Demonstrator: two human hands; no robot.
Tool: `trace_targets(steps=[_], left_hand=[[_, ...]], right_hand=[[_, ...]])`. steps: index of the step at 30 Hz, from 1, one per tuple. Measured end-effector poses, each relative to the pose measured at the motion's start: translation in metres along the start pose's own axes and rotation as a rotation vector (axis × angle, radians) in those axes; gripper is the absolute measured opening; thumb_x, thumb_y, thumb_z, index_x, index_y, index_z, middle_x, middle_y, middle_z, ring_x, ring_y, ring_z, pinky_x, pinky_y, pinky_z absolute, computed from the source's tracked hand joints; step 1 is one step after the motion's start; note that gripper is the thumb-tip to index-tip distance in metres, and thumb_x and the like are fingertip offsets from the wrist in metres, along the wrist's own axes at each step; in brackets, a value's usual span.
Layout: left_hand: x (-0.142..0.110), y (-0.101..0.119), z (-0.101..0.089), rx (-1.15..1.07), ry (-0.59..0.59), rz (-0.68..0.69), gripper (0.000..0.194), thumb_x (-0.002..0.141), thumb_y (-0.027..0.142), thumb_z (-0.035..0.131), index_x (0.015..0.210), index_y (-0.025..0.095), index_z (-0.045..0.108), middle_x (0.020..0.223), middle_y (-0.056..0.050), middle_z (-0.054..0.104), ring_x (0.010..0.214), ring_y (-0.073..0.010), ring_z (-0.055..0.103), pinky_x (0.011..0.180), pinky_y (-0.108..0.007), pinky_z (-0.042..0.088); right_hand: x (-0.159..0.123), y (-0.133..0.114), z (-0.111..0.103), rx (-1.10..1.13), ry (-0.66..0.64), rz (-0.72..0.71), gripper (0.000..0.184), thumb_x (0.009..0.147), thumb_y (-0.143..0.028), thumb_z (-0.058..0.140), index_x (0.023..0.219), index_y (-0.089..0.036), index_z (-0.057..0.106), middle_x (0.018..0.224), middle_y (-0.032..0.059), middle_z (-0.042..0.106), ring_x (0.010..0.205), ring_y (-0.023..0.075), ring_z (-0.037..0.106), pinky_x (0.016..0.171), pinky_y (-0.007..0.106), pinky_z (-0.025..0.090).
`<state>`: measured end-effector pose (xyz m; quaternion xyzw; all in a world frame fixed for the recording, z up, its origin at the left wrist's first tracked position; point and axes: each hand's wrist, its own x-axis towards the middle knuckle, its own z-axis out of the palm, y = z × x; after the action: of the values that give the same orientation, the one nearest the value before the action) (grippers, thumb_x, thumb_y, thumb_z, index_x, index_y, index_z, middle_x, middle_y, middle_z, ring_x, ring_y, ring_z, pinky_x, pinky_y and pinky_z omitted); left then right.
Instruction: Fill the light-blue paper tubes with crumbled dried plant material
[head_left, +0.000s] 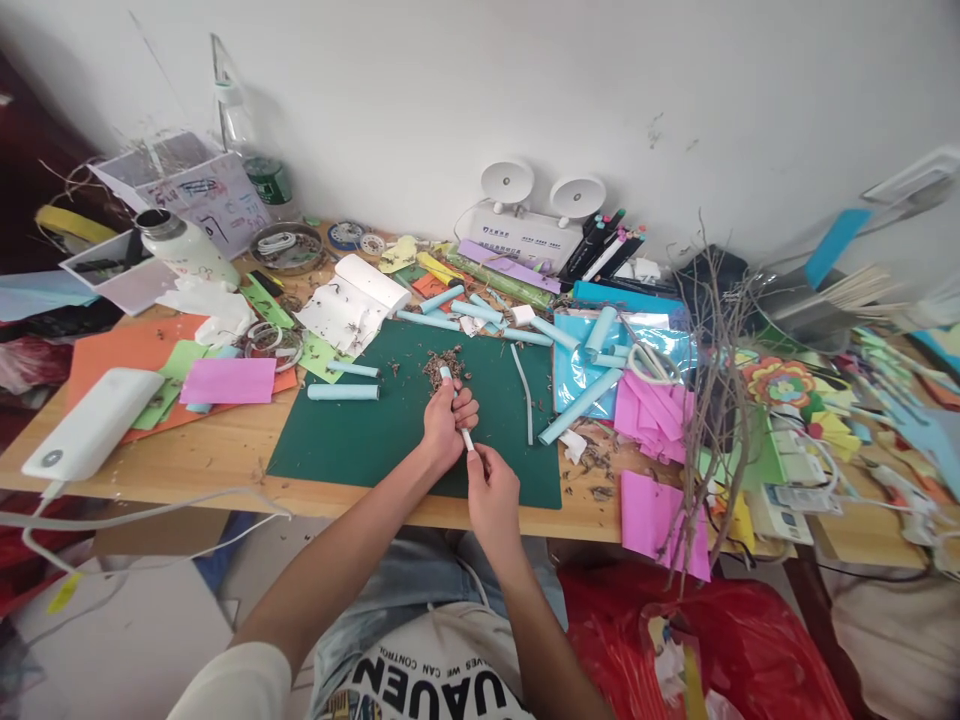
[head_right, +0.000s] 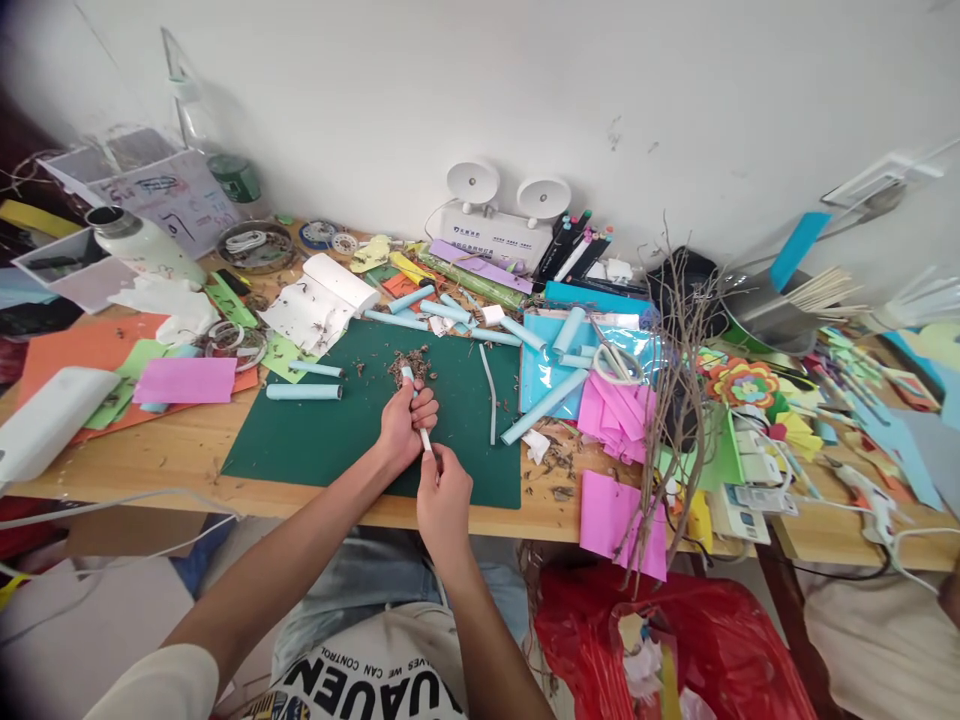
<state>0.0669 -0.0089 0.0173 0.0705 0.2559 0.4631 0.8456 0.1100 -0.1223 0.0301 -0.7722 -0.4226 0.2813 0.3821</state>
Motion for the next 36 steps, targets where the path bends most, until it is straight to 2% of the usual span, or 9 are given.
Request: trace_targets(steps=[2, 5, 9, 13, 15, 18, 23, 30, 36], left_hand=[[-0.003, -0.002, 0.0, -0.005, -0.005, -0.018, 0.029, 0.089, 0.039, 0.061, 0.079, 0.017, 0.045, 0.058, 0.009, 0.026, 0.039, -0.0017, 0.018, 0.035, -0.013, 0.014], [-0.01, -0.004, 0.001, -0.018, 0.005, -0.027, 0.03, 0.089, 0.04, 0.061, 0.079, 0.017, 0.045, 0.057, 0.009, 0.026, 0.039, -0.0019, 0.018, 0.035, -0.013, 0.014], [-0.016, -0.009, 0.006, -0.027, 0.036, 0.011, 0.028, 0.089, 0.04, 0.061, 0.08, 0.017, 0.046, 0.057, 0.009, 0.028, 0.04, -0.0021, 0.02, 0.036, -0.013, 0.015], [-0.014, -0.015, 0.008, -0.039, 0.045, 0.017, 0.028, 0.09, 0.038, 0.061, 0.08, 0.017, 0.045, 0.057, 0.009, 0.028, 0.04, -0.0019, 0.019, 0.036, -0.014, 0.014], [-0.012, -0.017, 0.008, -0.036, 0.053, 0.016, 0.027, 0.09, 0.037, 0.06, 0.079, 0.017, 0.045, 0.057, 0.009, 0.029, 0.04, -0.0018, 0.019, 0.036, -0.014, 0.013], [-0.012, -0.019, 0.007, -0.036, 0.073, 0.019, 0.027, 0.09, 0.037, 0.06, 0.08, 0.017, 0.045, 0.057, 0.009, 0.029, 0.04, -0.0017, 0.02, 0.037, -0.014, 0.014], [-0.012, -0.017, 0.007, -0.108, 0.077, 0.006, 0.03, 0.089, 0.041, 0.061, 0.08, 0.017, 0.045, 0.058, 0.009, 0.025, 0.04, -0.0015, 0.017, 0.035, -0.013, 0.013], [-0.011, -0.013, 0.008, -0.202, 0.062, -0.03, 0.026, 0.093, 0.037, 0.056, 0.08, 0.016, 0.046, 0.058, 0.009, 0.024, 0.039, -0.0015, 0.017, 0.034, -0.013, 0.014], [-0.013, -0.014, 0.008, -0.152, 0.058, -0.022, 0.027, 0.093, 0.037, 0.057, 0.08, 0.017, 0.045, 0.058, 0.01, 0.023, 0.039, -0.0017, 0.016, 0.034, -0.013, 0.013]], right_hand=[[-0.003, 0.001, -0.001, 0.033, 0.017, 0.02, 0.034, 0.092, -0.033, 0.038, 0.094, -0.016, 0.067, 0.08, 0.0066, 0.069, 0.065, 0.0168, 0.055, 0.061, 0.025, 0.037], [-0.007, 0.004, -0.004, -0.052, 0.025, -0.017, 0.037, 0.093, -0.035, 0.038, 0.085, -0.016, 0.069, 0.073, 0.0073, 0.068, 0.063, 0.0177, 0.055, 0.06, 0.025, 0.036], [-0.019, 0.008, -0.014, -0.218, -0.013, -0.042, 0.038, 0.096, -0.037, 0.035, 0.103, -0.02, 0.068, 0.077, 0.0078, 0.069, 0.064, 0.0195, 0.057, 0.059, 0.026, 0.034], [-0.025, 0.019, -0.019, -0.146, 0.01, -0.03, 0.04, 0.098, -0.041, 0.033, 0.094, -0.019, 0.066, 0.076, 0.0071, 0.068, 0.064, 0.0191, 0.057, 0.058, 0.026, 0.035], [-0.025, 0.025, -0.017, -0.165, 0.064, -0.047, 0.041, 0.098, -0.041, 0.031, 0.092, -0.019, 0.064, 0.077, 0.008, 0.068, 0.065, 0.0198, 0.058, 0.058, 0.026, 0.036], [-0.024, 0.031, -0.008, -0.333, 0.083, -0.084, 0.041, 0.099, -0.037, 0.028, 0.096, -0.018, 0.064, 0.071, 0.0091, 0.067, 0.061, 0.0216, 0.059, 0.056, 0.028, 0.032], [-0.022, 0.024, 0.007, -0.541, 0.094, -0.099, 0.037, 0.097, -0.027, 0.027, 0.099, -0.016, 0.063, 0.069, 0.0102, 0.067, 0.056, 0.0211, 0.059, 0.053, 0.029, 0.026], [-0.018, 0.018, 0.01, -0.603, 0.097, -0.146, 0.034, 0.097, -0.023, 0.028, 0.096, -0.015, 0.061, 0.068, 0.0092, 0.068, 0.056, 0.0208, 0.061, 0.053, 0.029, 0.025], [-0.014, 0.015, 0.013, -0.629, 0.107, -0.136, 0.029, 0.096, -0.02, 0.033, 0.086, -0.015, 0.059, 0.065, 0.0071, 0.066, 0.055, 0.0183, 0.058, 0.052, 0.027, 0.023]])
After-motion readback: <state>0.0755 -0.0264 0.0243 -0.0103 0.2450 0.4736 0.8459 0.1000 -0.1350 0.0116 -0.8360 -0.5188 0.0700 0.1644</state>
